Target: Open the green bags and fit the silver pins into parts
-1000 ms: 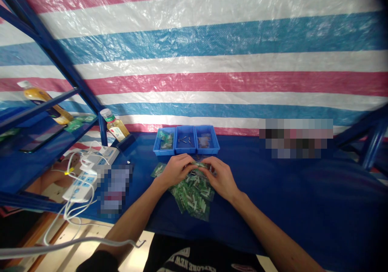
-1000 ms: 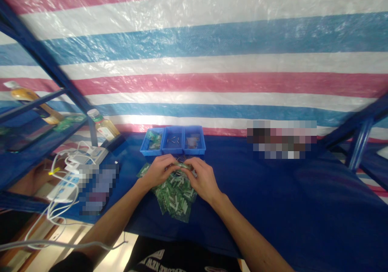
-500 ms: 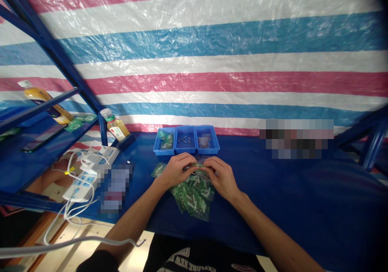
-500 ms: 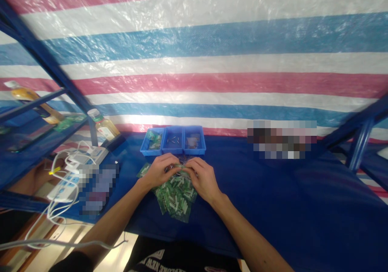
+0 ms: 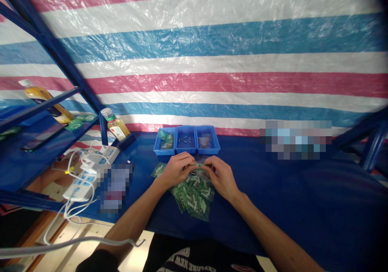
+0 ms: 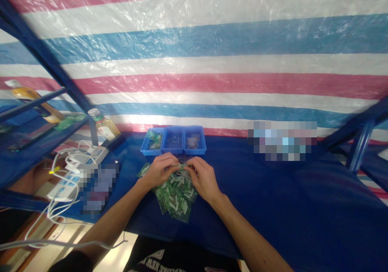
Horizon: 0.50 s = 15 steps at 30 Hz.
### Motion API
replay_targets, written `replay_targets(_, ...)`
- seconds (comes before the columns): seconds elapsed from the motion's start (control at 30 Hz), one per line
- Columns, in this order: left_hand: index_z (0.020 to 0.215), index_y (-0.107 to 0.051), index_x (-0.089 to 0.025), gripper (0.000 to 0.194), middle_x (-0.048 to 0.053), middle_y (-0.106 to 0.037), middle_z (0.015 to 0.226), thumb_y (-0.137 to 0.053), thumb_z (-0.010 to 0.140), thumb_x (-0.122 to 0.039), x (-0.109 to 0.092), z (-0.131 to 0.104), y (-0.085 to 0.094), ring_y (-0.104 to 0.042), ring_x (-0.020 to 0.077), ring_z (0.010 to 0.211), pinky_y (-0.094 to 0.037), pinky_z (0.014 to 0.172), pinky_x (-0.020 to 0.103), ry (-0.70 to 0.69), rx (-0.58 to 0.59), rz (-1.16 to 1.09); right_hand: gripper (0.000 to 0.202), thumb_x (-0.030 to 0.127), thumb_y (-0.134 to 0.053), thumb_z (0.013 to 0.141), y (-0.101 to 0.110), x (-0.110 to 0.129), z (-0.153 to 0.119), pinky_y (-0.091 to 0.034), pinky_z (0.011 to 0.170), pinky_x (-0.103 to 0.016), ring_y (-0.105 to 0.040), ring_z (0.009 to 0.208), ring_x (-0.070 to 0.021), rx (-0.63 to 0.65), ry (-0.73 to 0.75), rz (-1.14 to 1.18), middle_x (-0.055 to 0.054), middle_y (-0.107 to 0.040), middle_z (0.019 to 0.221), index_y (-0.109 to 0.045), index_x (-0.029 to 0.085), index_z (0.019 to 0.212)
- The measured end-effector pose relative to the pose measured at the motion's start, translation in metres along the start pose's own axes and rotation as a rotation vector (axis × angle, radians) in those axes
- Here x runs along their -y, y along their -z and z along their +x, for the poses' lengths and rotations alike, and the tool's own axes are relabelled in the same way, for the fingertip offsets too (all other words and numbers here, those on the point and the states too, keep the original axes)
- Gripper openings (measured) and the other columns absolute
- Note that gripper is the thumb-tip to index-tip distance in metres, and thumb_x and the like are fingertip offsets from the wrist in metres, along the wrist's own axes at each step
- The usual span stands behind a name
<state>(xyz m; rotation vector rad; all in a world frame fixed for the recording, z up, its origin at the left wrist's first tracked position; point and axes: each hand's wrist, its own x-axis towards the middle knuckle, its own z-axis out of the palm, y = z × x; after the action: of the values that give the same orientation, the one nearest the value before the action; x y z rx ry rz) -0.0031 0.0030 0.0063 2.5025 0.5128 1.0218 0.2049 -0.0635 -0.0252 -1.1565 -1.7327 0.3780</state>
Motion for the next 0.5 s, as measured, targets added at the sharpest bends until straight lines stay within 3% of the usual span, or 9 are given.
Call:
replay_targets(0.2, 0.095, -0.066, -0.015, 0.014, 0.008, -0.069, 0.090, -0.061, 0.100, -0.028, -0.0006, -0.0010, -0.0002, -0.063, 0.0174, 0.085, -0.051, 0.079, 0.030, 0.056, 0.004, 0.002, 0.015, 0.025, -0.063, 0.098, -0.0001, 0.0006, 0.0000, -0.044, 0.067, -0.031, -0.057, 0.070, -0.0180, -0.055, 0.006, 0.014, -0.001, -0.061, 0.076, -0.063, 0.023, 0.083)
replay_targets(0.37, 0.106, -0.068, -0.015, 0.023, 0.009, -0.070, 0.097, -0.064, 0.098, -0.036, -0.0023, -0.0009, 0.0014, -0.064, 0.0170, 0.085, -0.051, 0.076, 0.027, 0.086, 0.066, 0.038, 0.017, 0.027, -0.063, 0.098, 0.0025, 0.0042, 0.0002, -0.044, 0.065, -0.031, -0.055, 0.067, -0.0175, -0.090, -0.002, 0.049, -0.001, -0.060, 0.075, -0.063, 0.023, 0.082)
replay_targets(0.5, 0.098, -0.069, -0.014, 0.021, 0.009, -0.070, 0.094, -0.062, 0.099, -0.034, -0.0006, -0.0007, -0.0001, -0.065, 0.0175, 0.085, -0.051, 0.078, 0.028, 0.057, 0.081, 0.032, 0.017, 0.030, -0.062, 0.099, 0.0023, 0.0057, 0.0009, -0.044, 0.066, -0.031, -0.055, 0.069, -0.0179, -0.050, -0.003, 0.069, -0.001, -0.060, 0.076, -0.063, 0.023, 0.083)
